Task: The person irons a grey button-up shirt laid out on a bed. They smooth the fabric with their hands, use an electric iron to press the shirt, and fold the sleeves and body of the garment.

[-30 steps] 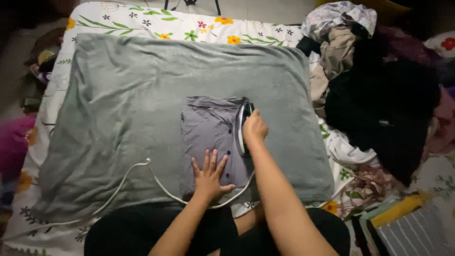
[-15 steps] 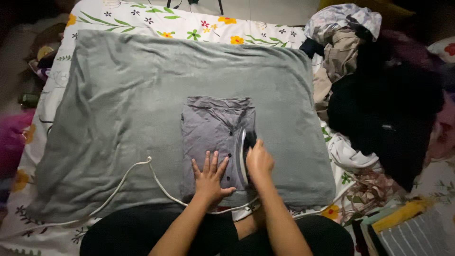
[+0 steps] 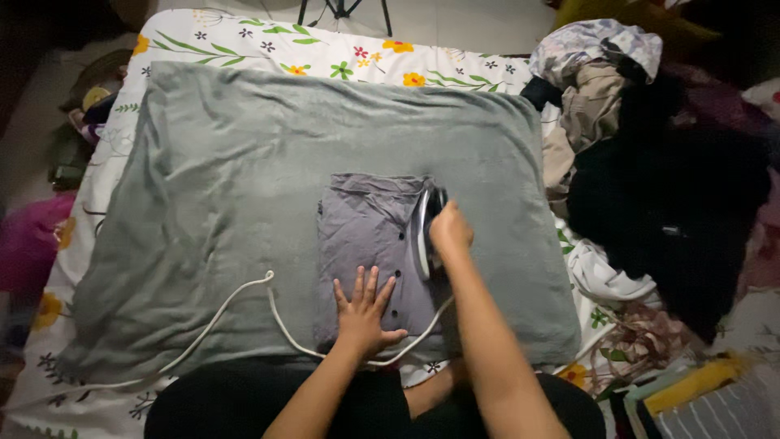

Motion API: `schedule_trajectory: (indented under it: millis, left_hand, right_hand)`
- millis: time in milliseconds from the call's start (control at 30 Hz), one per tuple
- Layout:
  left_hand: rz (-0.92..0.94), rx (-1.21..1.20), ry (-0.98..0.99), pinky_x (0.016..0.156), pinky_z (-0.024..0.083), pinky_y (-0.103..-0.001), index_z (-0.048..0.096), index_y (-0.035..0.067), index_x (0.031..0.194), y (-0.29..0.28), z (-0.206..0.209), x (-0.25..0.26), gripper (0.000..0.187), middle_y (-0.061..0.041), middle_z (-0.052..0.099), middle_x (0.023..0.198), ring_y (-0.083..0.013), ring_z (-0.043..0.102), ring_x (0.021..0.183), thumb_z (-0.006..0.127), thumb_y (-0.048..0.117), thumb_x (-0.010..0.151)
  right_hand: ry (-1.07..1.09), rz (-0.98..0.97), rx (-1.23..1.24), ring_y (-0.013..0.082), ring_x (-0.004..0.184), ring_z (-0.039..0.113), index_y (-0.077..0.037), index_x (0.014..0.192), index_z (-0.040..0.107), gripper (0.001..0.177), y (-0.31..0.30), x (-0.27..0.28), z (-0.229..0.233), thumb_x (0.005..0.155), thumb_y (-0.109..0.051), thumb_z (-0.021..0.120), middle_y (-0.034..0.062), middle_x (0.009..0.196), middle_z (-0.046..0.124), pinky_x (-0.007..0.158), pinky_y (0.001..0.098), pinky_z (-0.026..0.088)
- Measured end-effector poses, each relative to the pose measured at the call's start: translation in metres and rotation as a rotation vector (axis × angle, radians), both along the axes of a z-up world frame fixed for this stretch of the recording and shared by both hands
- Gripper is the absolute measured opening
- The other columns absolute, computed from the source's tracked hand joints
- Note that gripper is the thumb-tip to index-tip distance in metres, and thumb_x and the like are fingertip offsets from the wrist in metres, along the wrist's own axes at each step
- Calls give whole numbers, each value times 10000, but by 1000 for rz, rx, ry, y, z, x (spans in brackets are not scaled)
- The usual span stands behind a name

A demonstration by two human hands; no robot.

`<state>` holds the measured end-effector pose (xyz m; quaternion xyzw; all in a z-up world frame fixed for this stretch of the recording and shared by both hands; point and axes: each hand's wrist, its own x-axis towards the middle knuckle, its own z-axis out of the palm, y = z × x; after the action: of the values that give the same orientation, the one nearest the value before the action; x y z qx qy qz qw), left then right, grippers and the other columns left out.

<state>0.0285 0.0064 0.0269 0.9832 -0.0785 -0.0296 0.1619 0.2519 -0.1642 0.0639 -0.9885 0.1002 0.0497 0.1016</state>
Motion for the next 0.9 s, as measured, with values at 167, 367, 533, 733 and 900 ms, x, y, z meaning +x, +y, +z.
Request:
schedule_trajectory:
  millis: [167, 367, 533, 733, 900]
  left_hand:
    - [-17, 36, 135, 1107, -101, -781, 126, 299, 1605, 0, 6, 4, 1216, -118, 19, 1689, -367, -95, 1538, 651, 834, 648]
    - [-5, 24, 98, 1124, -90, -769, 121, 278, 1627, 0, 7, 0, 1226, -113, 27, 1702, -356, -100, 1548, 650, 823, 664]
    - [3, 4, 62, 1109, -90, -774, 122, 263, 1609, -2, -3, 3, 1228, -118, 22, 1689, -366, -89, 1538, 661, 816, 654]
    - [-5, 33, 135, 1116, -98, -777, 105, 267, 1626, 0, 5, 4, 1222, -118, -4, 1699, -383, -97, 1547, 645, 824, 682]
    - [1, 49, 163, 1112, -100, -776, 92, 267, 1619, -1, 12, 4, 1225, -119, -28, 1698, -383, -103, 1545, 638, 834, 680]
  right_hand:
    - [151, -13, -23, 394, 894, 767, -13, 1258, 511, 378, -6, -115, 15, 1001, -281, 577, 232, 952, 741, 767, 501, 623]
    - [-53, 19, -22, 458, 914, 718, -32, 1181, 552, 337, 3, -86, 18, 995, -308, 609, 249, 971, 732, 795, 551, 566]
    - [-70, -9, -13, 448, 935, 728, 4, 1206, 539, 352, 19, 2, 6, 1000, -277, 588, 269, 989, 735, 818, 539, 575]
    - [-97, -15, -11, 449, 972, 720, 13, 1206, 540, 336, 10, 47, -12, 994, -246, 573, 266, 1027, 733, 839, 549, 568]
    - [-58, 92, -37, 444, 915, 727, 53, 1272, 483, 475, -4, -16, -7, 943, -263, 613, 271, 994, 730, 795, 541, 577]
